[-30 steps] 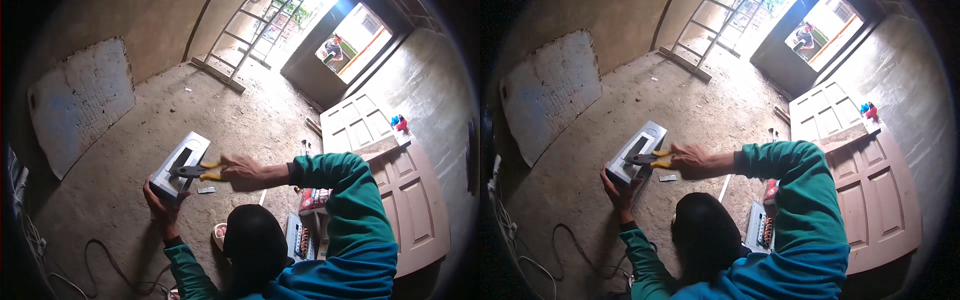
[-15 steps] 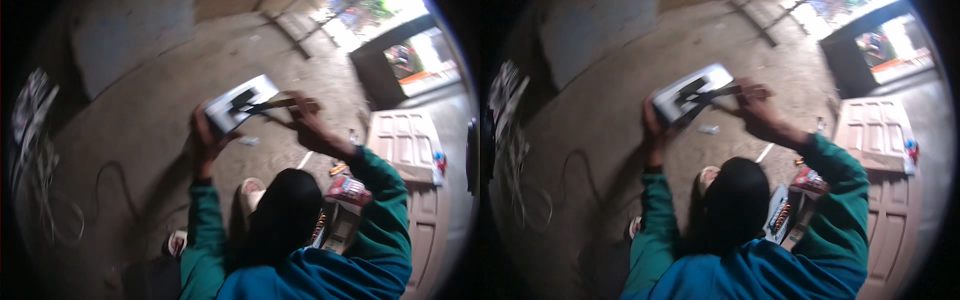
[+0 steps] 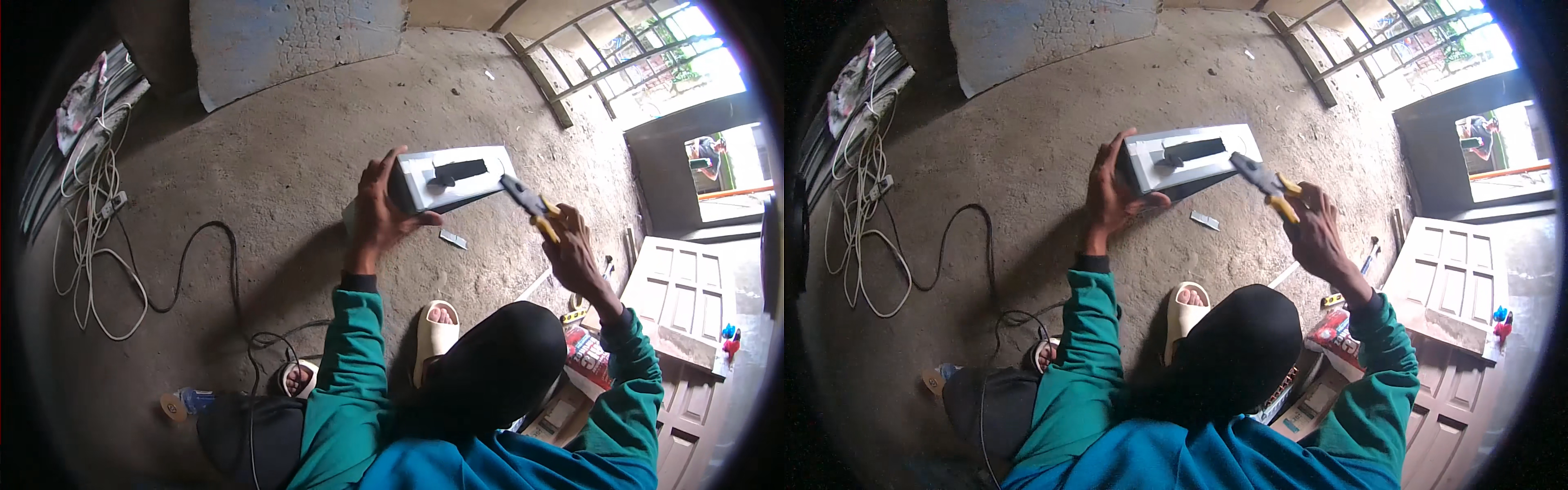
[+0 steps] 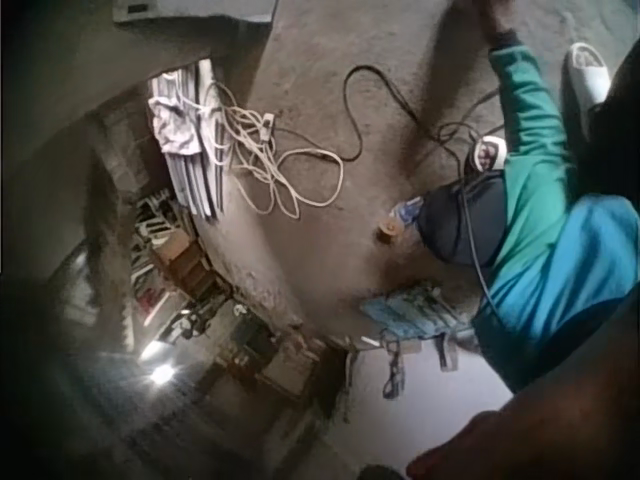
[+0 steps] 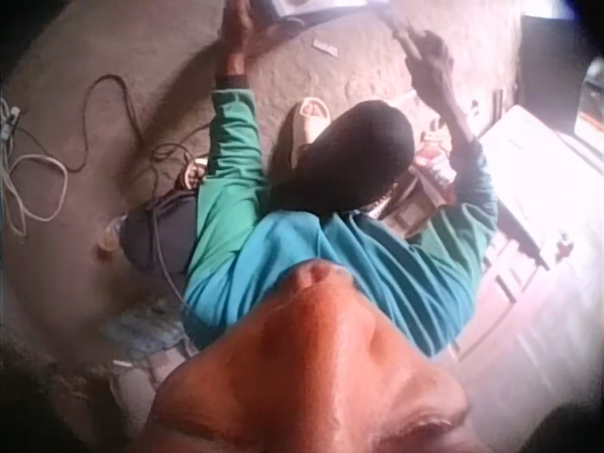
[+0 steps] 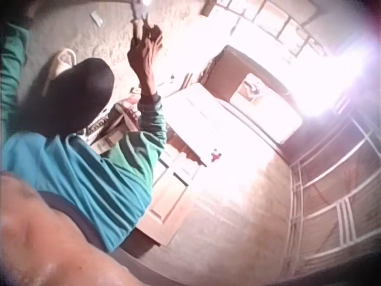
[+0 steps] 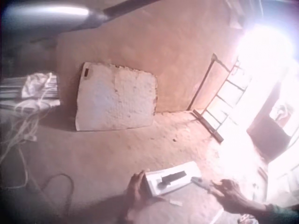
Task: The person uses an angle grinder to cut a hole in a metal box, then uses a screwdriver, hammer, and pliers to remove the cut metal and clear the opening.
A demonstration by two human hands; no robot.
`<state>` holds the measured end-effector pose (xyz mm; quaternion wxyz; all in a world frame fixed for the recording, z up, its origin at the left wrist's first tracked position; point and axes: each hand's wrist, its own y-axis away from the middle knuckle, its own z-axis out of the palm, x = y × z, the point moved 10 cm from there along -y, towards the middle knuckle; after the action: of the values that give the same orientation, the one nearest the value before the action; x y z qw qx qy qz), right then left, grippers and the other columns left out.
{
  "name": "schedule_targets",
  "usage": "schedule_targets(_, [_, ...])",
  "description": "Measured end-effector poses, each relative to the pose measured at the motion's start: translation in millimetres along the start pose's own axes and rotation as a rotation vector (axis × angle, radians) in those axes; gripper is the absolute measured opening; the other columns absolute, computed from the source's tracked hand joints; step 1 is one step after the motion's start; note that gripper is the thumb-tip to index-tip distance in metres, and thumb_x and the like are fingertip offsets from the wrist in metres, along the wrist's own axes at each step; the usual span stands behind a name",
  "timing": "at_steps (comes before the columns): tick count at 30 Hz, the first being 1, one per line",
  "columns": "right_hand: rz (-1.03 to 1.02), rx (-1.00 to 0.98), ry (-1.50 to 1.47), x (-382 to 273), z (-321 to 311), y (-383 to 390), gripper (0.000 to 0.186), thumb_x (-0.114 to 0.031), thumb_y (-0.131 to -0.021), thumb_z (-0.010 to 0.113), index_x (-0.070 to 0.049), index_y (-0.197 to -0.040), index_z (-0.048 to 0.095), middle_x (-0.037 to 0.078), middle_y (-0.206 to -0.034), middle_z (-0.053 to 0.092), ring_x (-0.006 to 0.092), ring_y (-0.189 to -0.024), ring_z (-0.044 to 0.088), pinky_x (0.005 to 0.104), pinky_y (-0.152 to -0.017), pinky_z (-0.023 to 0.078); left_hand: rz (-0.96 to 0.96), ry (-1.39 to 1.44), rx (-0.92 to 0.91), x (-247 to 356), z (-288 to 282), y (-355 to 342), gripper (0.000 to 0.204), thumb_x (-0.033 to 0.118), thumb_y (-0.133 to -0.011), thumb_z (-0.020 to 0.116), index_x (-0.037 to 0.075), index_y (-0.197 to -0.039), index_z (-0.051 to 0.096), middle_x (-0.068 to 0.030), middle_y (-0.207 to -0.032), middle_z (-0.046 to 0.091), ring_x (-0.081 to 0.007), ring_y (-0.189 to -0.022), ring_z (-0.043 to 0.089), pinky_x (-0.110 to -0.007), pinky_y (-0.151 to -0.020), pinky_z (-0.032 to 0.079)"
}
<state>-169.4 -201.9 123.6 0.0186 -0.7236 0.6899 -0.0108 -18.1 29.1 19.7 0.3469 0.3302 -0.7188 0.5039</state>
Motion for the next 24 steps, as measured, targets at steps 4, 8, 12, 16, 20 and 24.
schedule_targets(4, [0.12,0.012,-0.217,40,7,-20,0.033,-0.005,-0.081,0.063,-0.006,-0.115,0.061,0.015,-0.109,0.053,0.0331,-0.092,0.058,0.0405,-0.079,0.047,-0.049,0.199,-0.108,-35,-17,-10,0.119,0.046,-0.041,0.091,0.006,-0.14,0.038,-0.0144,-0.125,0.055,-0.0269,-0.113,0.055,-0.041,-0.099,0.047])
schedule_targets(8, [0.097,0.129,-0.29,60,21,-37,0.03,-0.007,-0.08,0.068,-0.003,-0.11,0.063,0.012,-0.105,0.056,0.0282,-0.093,0.058,0.0364,-0.079,0.046,-0.1,0.364,0.018,-57,-39,-31,0.116,0.048,-0.043,0.092,0.004,-0.138,0.042,-0.0131,-0.12,0.059,-0.0218,-0.105,0.06,-0.034,-0.097,0.047])
schedule_targets(12, [0.285,0.059,-0.481,81,55,-36,0.031,-0.009,-0.08,0.071,-0.002,-0.109,0.064,0.01,-0.105,0.057,0.0223,-0.094,0.056,0.0321,-0.079,0.045,-0.119,0.619,-0.206,-59,-43,-58,0.116,0.049,-0.045,0.091,0.0,-0.137,0.042,-0.0113,-0.122,0.058,-0.02,-0.107,0.059,-0.033,-0.097,0.046])
schedule_targets(16, [0.421,-0.076,-0.917,72,94,-32,0.057,-0.021,-0.075,0.08,-0.001,-0.123,0.058,-0.007,-0.068,0.035,0.0055,-0.058,0.03,0.0228,-0.054,0.03,-0.183,0.79,-0.506,-62,-34,-71,0.118,0.049,-0.044,0.092,0.001,-0.139,0.041,-0.0098,-0.126,0.057,-0.0178,-0.115,0.054,-0.034,-0.104,0.039])
schedule_targets(20, [0.239,-0.177,-1.256,21,114,-42,0.064,-0.03,-0.074,0.082,0.0,-0.124,0.057,-0.012,-0.064,0.033,0.0027,-0.058,0.032,0.0212,-0.053,0.027,-0.134,0.799,-0.643,-74,-33,-78,0.115,0.049,-0.048,0.09,0.002,-0.14,0.04,-0.0098,-0.129,0.056,-0.0202,-0.118,0.053,-0.035,-0.106,0.037])
schedule_targets(24, [0.174,-0.253,-1.364,-20,130,-65,0.061,-0.047,-0.084,0.068,0.001,-0.121,0.057,-0.008,-0.067,0.038,0.0037,-0.061,0.036,0.0212,-0.054,0.028,-0.254,0.961,-0.481,-122,-53,-76,0.098,0.042,-0.058,0.088,0.003,-0.137,0.044,-0.0109,-0.13,0.056,-0.0228,-0.12,0.053,-0.036,-0.104,0.038])
